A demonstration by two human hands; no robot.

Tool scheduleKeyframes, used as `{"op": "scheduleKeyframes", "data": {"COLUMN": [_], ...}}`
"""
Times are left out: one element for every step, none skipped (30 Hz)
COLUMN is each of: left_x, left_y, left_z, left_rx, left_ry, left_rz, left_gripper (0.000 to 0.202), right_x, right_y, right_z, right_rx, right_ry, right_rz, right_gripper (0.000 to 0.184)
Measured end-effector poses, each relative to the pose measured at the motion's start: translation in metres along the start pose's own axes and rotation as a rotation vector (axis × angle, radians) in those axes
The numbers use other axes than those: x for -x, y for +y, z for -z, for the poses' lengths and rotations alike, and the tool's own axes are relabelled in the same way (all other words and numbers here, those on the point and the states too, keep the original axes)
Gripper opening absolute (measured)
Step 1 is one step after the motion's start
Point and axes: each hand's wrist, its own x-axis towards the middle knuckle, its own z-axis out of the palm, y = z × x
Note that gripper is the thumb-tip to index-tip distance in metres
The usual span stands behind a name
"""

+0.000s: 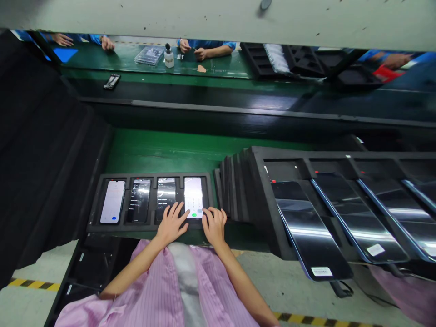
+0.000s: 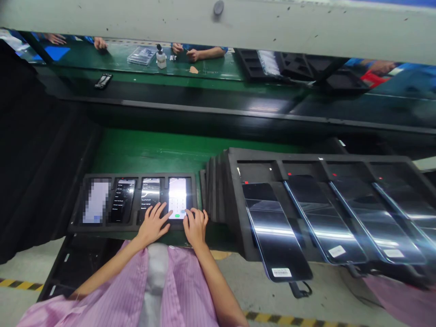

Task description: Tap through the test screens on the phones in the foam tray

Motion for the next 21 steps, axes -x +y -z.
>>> {"op": "scheduleKeyframes", "data": {"left_x": [-0.0002, -0.0004, -0.0007, -0.0009, -0.0011, -0.0012, -0.0013, -0.0014, -0.0014, -0.0013, -0.0012, -0.0011, -0.0011, -0.0011, -0.0011, -0.0012, -0.0013, -0.0015, -0.0018, -0.0021, -0.0024], "left_y": [0.0002, 0.0004, 0.0006, 0.0007, 0.0009, 0.0011, 0.0014, 0.0016, 0.0018, 0.002, 0.0021, 0.0021, 0.0021, 0.002, 0.0019, 0.0019, 0.0019, 0.0019, 0.0019, 0.002, 0.0021], "left_z": [0.0003, 0.0007, 0.0012, 0.0016, 0.0021, 0.0025, 0.003, 0.0034, 0.0037, 0.0041, 0.0043, 0.0044, 0.0044, 0.0043, 0.0042, 0.004, 0.0038, 0.0038, 0.0039, 0.0042, 0.0047], "left_rx": [0.0, 0.0, 0.003, 0.008, 0.013, 0.019, 0.022, 0.022, 0.02, 0.018, 0.014, 0.011, 0.008, 0.006, 0.004, 0.001, -0.001, -0.002, -0.003, -0.002, 0.0], "left_ry": [-0.007, -0.012, -0.014, -0.014, -0.013, -0.012, -0.013, -0.014, -0.016, -0.018, -0.02, -0.022, -0.022, -0.02, -0.016, -0.01, -0.004, 0.0, 0.002, 0.002, -0.001], "left_rz": [-0.002, -0.004, -0.004, -0.004, -0.002, -0.002, -0.001, 0.001, 0.004, 0.006, 0.009, 0.008, 0.007, 0.005, 0.004, 0.005, 0.006, 0.008, 0.01, 0.014, 0.019], "left_gripper": [0.04, 0.039, 0.038, 0.038, 0.038, 0.039, 0.04, 0.041, 0.042, 0.043, 0.043, 0.043, 0.044, 0.044, 0.044, 0.044, 0.043, 0.043, 0.044, 0.044, 0.045], "right_x": [0.0001, 0.0004, 0.0007, 0.001, 0.0014, 0.0017, 0.002, 0.0023, 0.0025, 0.0026, 0.0027, 0.0025, 0.0022, 0.0017, 0.001, 0.0002, -0.0007, -0.0017, -0.0028, -0.0038, -0.0049], "right_y": [-0.0001, -0.0001, -0.0001, -0.0001, -0.0002, -0.0002, -0.0001, 0.0, 0.0002, 0.0005, 0.0008, 0.001, 0.0011, 0.001, 0.0006, -0.0001, -0.001, -0.0021, -0.0033, -0.0045, -0.0056], "right_z": [0.0005, 0.0008, 0.0012, 0.0014, 0.0015, 0.0015, 0.0015, 0.0014, 0.0014, 0.0014, 0.0014, 0.0015, 0.0015, 0.0016, 0.0015, 0.0014, 0.0012, 0.0009, 0.0005, 0.0002, 0.0], "right_rx": [-0.003, -0.006, -0.008, -0.007, -0.001, 0.009, 0.022, 0.037, 0.05, 0.061, 0.069, 0.072, 0.073, 0.07, 0.065, 0.058, 0.051, 0.046, 0.042, 0.042, 0.044], "right_ry": [0.0, -0.004, -0.013, -0.026, -0.041, -0.055, -0.067, -0.073, -0.072, -0.068, -0.061, -0.054, -0.045, -0.039, -0.036, -0.035, -0.037, -0.041, -0.05, -0.063, -0.078], "right_rz": [0.001, 0.006, 0.013, 0.022, 0.029, 0.034, 0.037, 0.039, 0.043, 0.047, 0.053, 0.058, 0.063, 0.065, 0.065, 0.062, 0.06, 0.059, 0.061, 0.066, 0.076], "right_gripper": [0.029, 0.029, 0.03, 0.03, 0.031, 0.031, 0.031, 0.03, 0.03, 0.03, 0.031, 0.032, 0.032, 0.033, 0.033, 0.033, 0.032, 0.032, 0.032, 0.032, 0.032]}}
